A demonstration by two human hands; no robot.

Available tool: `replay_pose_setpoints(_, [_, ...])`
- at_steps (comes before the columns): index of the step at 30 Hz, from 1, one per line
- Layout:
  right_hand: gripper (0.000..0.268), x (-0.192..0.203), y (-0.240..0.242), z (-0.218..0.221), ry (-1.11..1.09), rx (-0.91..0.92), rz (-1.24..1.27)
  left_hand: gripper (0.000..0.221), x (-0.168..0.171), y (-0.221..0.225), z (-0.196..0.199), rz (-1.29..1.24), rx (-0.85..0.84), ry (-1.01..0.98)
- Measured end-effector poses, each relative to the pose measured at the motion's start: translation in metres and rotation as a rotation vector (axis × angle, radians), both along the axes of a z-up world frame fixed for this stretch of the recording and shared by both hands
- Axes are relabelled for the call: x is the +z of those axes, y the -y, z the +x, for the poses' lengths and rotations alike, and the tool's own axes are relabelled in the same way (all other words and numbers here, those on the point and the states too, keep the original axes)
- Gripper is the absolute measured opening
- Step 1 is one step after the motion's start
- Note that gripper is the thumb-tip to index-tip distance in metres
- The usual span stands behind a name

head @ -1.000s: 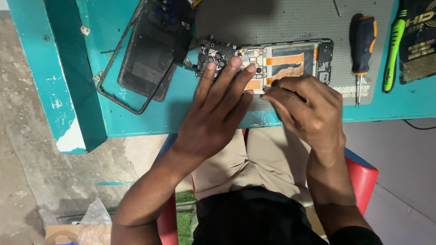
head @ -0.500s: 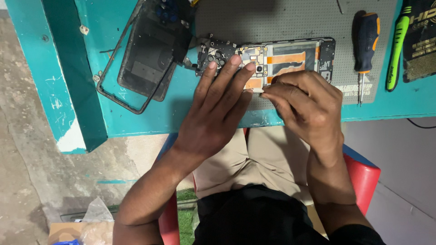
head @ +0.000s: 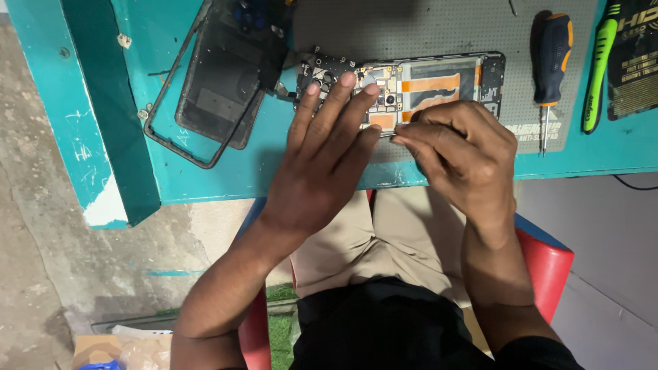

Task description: The person is disassembling a mobile phone using a screwdriver. They remove small screws and lift internal components from the device frame by hand.

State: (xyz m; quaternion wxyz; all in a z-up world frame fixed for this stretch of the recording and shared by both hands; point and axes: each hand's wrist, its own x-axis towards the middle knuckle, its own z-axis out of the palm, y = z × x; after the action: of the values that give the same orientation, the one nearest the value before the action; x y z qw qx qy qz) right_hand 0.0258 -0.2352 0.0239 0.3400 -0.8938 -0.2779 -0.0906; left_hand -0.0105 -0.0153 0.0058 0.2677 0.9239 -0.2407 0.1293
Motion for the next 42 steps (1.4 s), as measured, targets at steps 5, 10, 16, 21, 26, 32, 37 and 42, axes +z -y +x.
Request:
replay_pose_setpoints(5, [0.021, 0.0012, 0.0004, 0.0002, -0.007, 0.004, 0.014, 0.031, 0.0008, 0.0005, 0.0033, -0.122, 0.011, -0.050])
replay_pose_setpoints(10, [0.022, 0.0023, -0.0012, -0.0035, 0.004, -0.015, 0.040, 0.036, 0.0021, 0.0040, 0.0025, -0.127, 0.011, -0.064])
replay_pose_setpoints(16, [0.024, 0.0024, 0.0008, -0.0017, 0.003, -0.014, 0.032, 0.036, 0.0020, 0.0087, 0.0023, -0.118, 0.040, -0.043])
replay_pose_setpoints(21, [0.022, -0.0006, 0.0023, -0.0010, -0.019, -0.012, 0.055, 0.036, 0.0011, 0.0088, 0.0017, -0.102, 0.042, -0.060])
replay_pose_setpoints(26, [0.021, -0.0017, 0.0040, -0.0011, -0.025, -0.002, 0.042, 0.036, -0.0008, 0.0084, 0.0019, -0.097, 0.035, -0.055])
replay_pose_setpoints(32, [0.022, -0.0021, 0.0050, -0.0019, -0.046, -0.008, 0.033, 0.036, -0.0009, 0.0082, 0.0015, -0.105, 0.030, -0.058])
replay_pose_setpoints(37, [0.020, -0.0032, 0.0054, -0.0016, -0.032, -0.017, 0.019, 0.034, -0.0017, 0.0095, 0.0018, -0.101, 0.034, -0.052])
replay_pose_setpoints(42, [0.023, -0.0005, 0.0050, -0.0007, -0.074, -0.023, 0.052, 0.034, -0.0018, 0.0095, 0.0024, -0.086, 0.034, -0.059])
